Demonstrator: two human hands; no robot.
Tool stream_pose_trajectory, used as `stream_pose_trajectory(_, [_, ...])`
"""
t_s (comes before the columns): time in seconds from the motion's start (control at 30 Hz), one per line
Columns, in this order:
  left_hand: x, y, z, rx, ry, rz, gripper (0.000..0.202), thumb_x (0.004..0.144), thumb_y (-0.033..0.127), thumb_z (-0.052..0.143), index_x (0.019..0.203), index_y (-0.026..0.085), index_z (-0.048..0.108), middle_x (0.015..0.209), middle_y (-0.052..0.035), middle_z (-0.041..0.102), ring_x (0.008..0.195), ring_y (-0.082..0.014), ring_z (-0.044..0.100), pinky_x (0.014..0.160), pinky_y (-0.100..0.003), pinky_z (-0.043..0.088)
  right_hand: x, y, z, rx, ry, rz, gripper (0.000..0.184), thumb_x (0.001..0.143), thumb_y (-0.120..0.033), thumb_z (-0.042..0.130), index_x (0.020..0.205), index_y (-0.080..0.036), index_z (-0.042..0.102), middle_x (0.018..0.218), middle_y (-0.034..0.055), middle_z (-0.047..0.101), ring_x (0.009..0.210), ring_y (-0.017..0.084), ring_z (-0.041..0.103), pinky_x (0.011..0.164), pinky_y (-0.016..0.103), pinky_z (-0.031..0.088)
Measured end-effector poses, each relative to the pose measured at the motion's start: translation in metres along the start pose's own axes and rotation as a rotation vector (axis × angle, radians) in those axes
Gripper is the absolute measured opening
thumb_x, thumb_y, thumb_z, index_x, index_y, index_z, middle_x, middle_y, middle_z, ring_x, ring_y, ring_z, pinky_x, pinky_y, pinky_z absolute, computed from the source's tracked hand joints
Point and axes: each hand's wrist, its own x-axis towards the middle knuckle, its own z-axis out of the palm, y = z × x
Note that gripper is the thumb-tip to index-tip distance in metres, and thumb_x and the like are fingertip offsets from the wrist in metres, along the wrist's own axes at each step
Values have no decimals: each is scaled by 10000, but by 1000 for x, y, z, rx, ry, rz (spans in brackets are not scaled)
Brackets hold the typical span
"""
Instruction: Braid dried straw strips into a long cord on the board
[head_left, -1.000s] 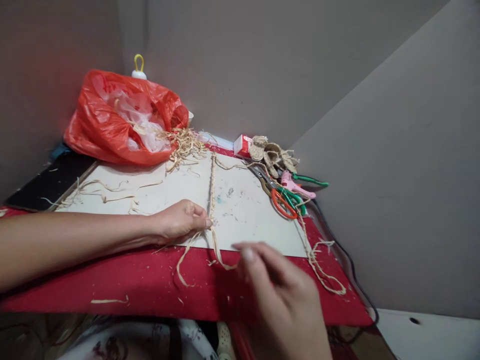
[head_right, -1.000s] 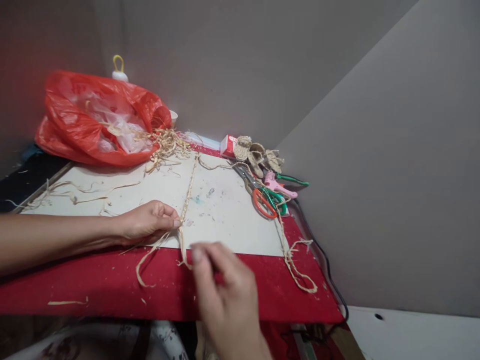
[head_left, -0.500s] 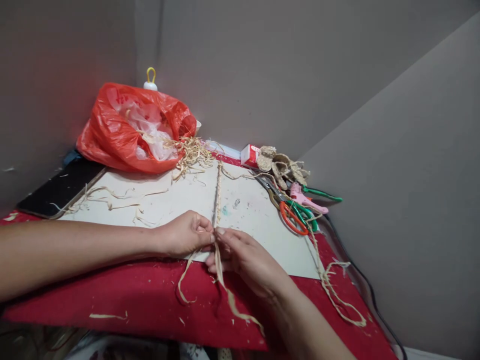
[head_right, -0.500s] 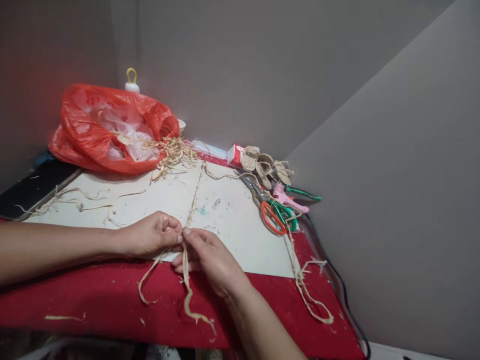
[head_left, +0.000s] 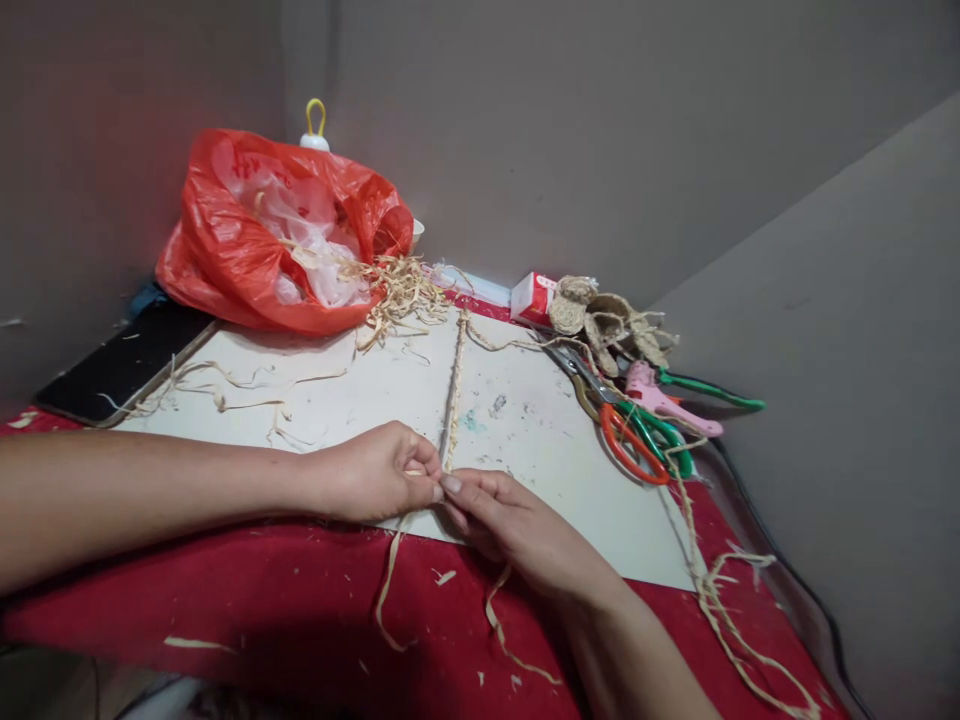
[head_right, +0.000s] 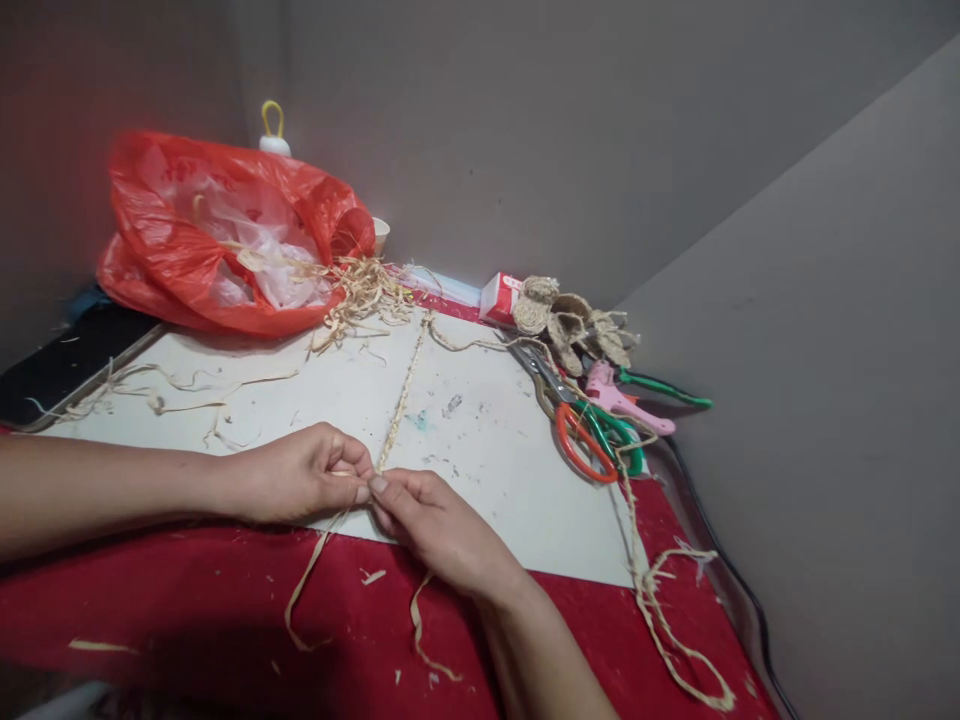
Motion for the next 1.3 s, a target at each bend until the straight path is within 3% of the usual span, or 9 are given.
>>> stream_pose_trajectory(0.17, [-1,-1,1,29,38,2,95,742,227,558,707,144,528,495,90,343,431,-44,237,410,-181,168,4,4,2,142,-3,11,431,878,-479,485,572,-195,377,471,-95,272,425,64,161,400,223,118])
stream_pose_trajectory(0.3, [-1,3,0,-75,18,-36,92,713,213,580,684,139,535,489,77,397,421,-40,247,410,-186,159,5,6,6,258,28,3,407,862,-406,507,542,-199,364,439,-100,272,396,57,146,375,217,113])
stream_pose_trajectory(0.5, [2,14,-17,-115,-135,-83,176,800,273,504,682,150,546,407,81,330,362,-62,205,382,-216,129,4,7,7,390,58,-17,393,837,-360,538,530,-196,356,426,-104,270,378,44,148,361,201,101])
stream_pose_trajectory(0.63, [-1,17,-36,69,-138,-54,256,821,324,507,624,161,507,470,48,408,407,-69,294,433,-201,235,3,8,5,437,21,-14,395,829,-370,554,541,-197,346,431,-110,262,383,39,128,359,189,83])
stream_pose_trajectory(0.83, [-13,38,-58,624,-117,-119,349,856,320,425,543,175,479,494,7,480,427,-96,385,463,-210,299,5,10,6,446,-20,-42,381,821,-346,542,539,-200,332,434,-112,253,378,34,112,354,181,60])
stream_pose_trajectory(0.9, [-18,53,-62,896,-20,-134,293,835,264,432,567,172,507,545,-14,539,465,-109,425,480,-217,304,6,10,7,441,-18,-36,394,811,-366,545,533,-203,320,428,-114,247,372,31,109,353,179,56])
stream_pose_trajectory(1.0, [-24,75,-70,1222,223,-120,185,781,185,463,634,152,570,662,-62,607,523,-128,436,512,-245,286,9,11,8,424,-22,-22,405,784,-403,553,522,-207,315,410,-111,249,357,29,117,349,180,56])
stream_pose_trajectory(1.17, [-27,102,-100,1329,509,7,232,827,228,390,737,152,590,707,-67,606,555,-133,437,522,-253,276,15,9,6,360,-93,-61,408,760,-422,530,497,-209,302,393,-105,237,344,29,115,365,197,39])
stream_pose_trajectory(1.3, [-8,108,-117,1328,570,139,169,791,174,417,761,157,582,695,-40,610,578,-123,479,543,-236,304,18,6,-1,233,-129,-196,460,777,-486,518,478,-206,309,416,-78,280,385,43,195,405,223,87])
